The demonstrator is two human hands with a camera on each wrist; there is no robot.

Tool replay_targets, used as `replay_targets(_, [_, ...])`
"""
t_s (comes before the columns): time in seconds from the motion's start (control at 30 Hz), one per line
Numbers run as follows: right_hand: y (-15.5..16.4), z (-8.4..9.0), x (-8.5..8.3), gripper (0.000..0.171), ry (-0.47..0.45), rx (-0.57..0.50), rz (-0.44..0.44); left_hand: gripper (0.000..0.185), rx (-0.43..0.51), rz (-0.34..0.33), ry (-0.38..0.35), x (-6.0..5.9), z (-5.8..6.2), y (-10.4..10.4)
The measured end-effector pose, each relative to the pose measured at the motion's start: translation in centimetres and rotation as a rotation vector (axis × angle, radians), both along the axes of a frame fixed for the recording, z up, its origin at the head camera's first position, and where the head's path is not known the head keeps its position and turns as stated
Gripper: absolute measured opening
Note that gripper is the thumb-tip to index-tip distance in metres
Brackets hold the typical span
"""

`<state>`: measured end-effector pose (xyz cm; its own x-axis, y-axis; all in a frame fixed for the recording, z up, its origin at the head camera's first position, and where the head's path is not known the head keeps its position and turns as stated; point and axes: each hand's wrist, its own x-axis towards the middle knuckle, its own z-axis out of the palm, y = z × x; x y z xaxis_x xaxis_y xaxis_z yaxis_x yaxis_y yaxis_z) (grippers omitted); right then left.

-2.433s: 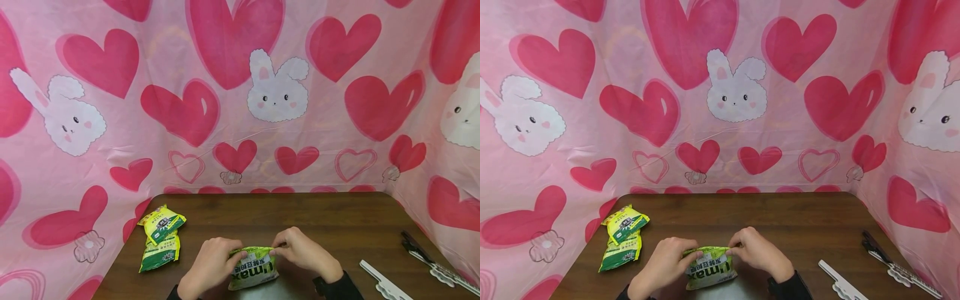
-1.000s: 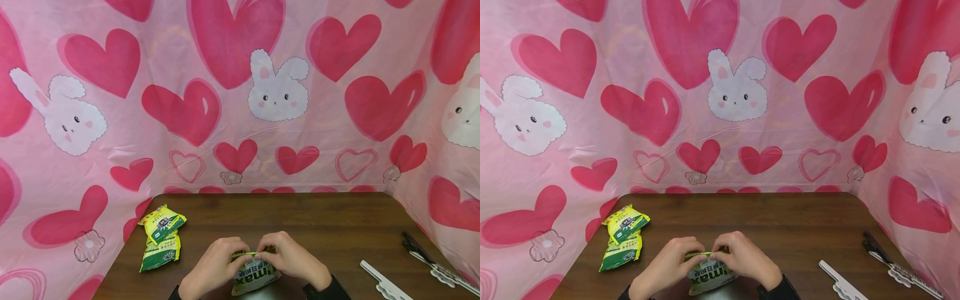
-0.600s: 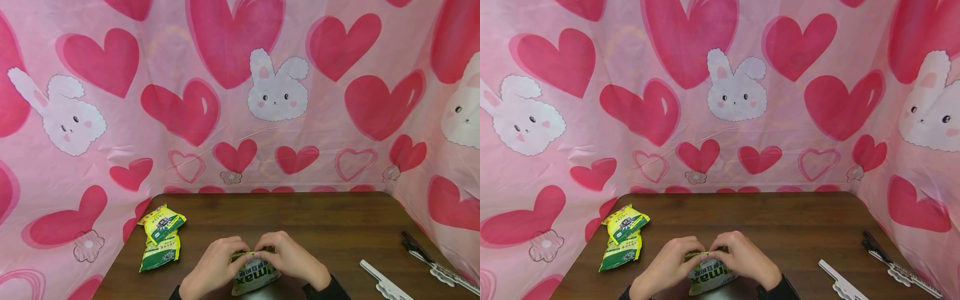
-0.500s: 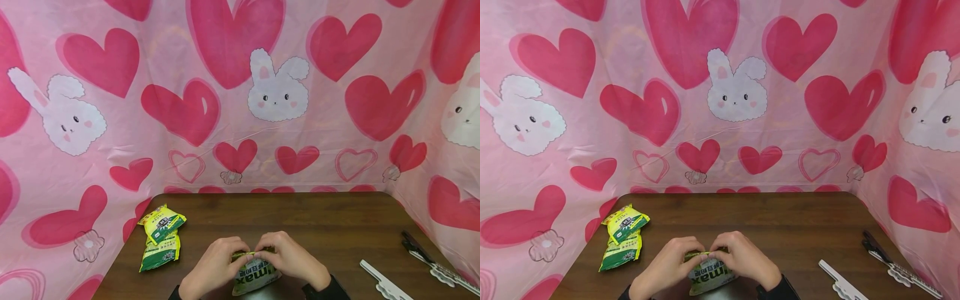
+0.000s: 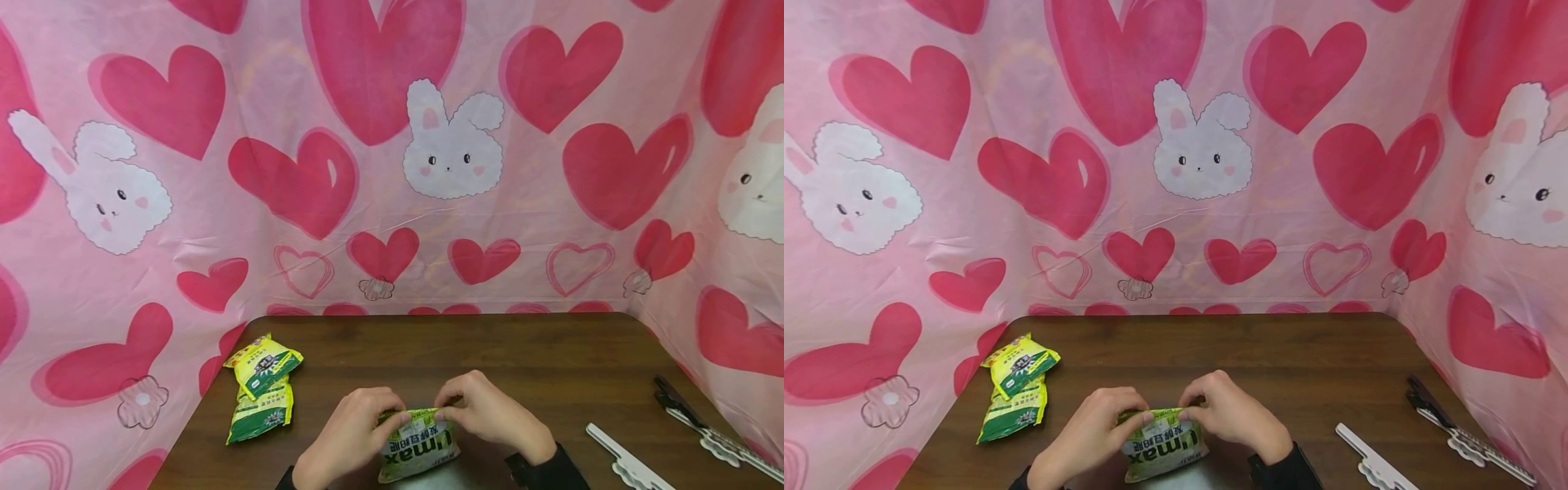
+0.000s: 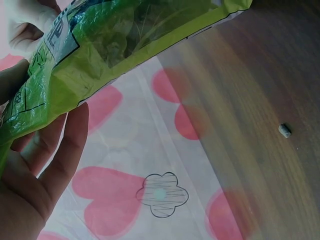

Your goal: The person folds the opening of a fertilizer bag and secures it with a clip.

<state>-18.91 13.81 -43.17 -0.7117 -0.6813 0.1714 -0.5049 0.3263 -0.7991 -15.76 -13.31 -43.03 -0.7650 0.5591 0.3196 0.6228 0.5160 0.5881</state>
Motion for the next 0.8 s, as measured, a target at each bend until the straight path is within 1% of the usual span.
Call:
replay_targets(0.17, [0.1,0.0,-0.1,0.008,0.035,-0.005,0.023,0.008,0.010,0.003,-0.017,-0.1,0.0,0.0])
replay_targets(0.27, [0.1,0.1,-0.1,0.007,0.035,0.002,0.021,0.008,0.010,0.006,-0.022,-0.1,0.0,0.0])
replay_targets(0.33, [0.1,0.2,-0.1,0.007,0.020,0.017,0.016,0.009,0.008,0.004,-0.023,-0.2,0.0,0.0])
replay_targets(0.43, [0.5,0.5,-0.1,0.009,-0.026,0.052,0.004,0.008,0.005,0.005,-0.035,-0.1,-0.1,0.0])
replay_targets(0.57, [2.0,0.8,-0.2,0.013,-0.087,0.122,-0.018,0.008,0.002,0.011,-0.057,0.0,0.0,0.0])
replay_targets(0.67, [3.7,0.9,-0.4,0.018,-0.117,0.179,-0.050,0.009,0.005,0.012,-0.067,0.0,0.1,0.1])
replay_targets(0.8, [6.9,1.0,-0.6,0.030,-0.217,0.224,-0.115,0.010,0.008,0.009,-0.050,0.1,0.1,0.0])
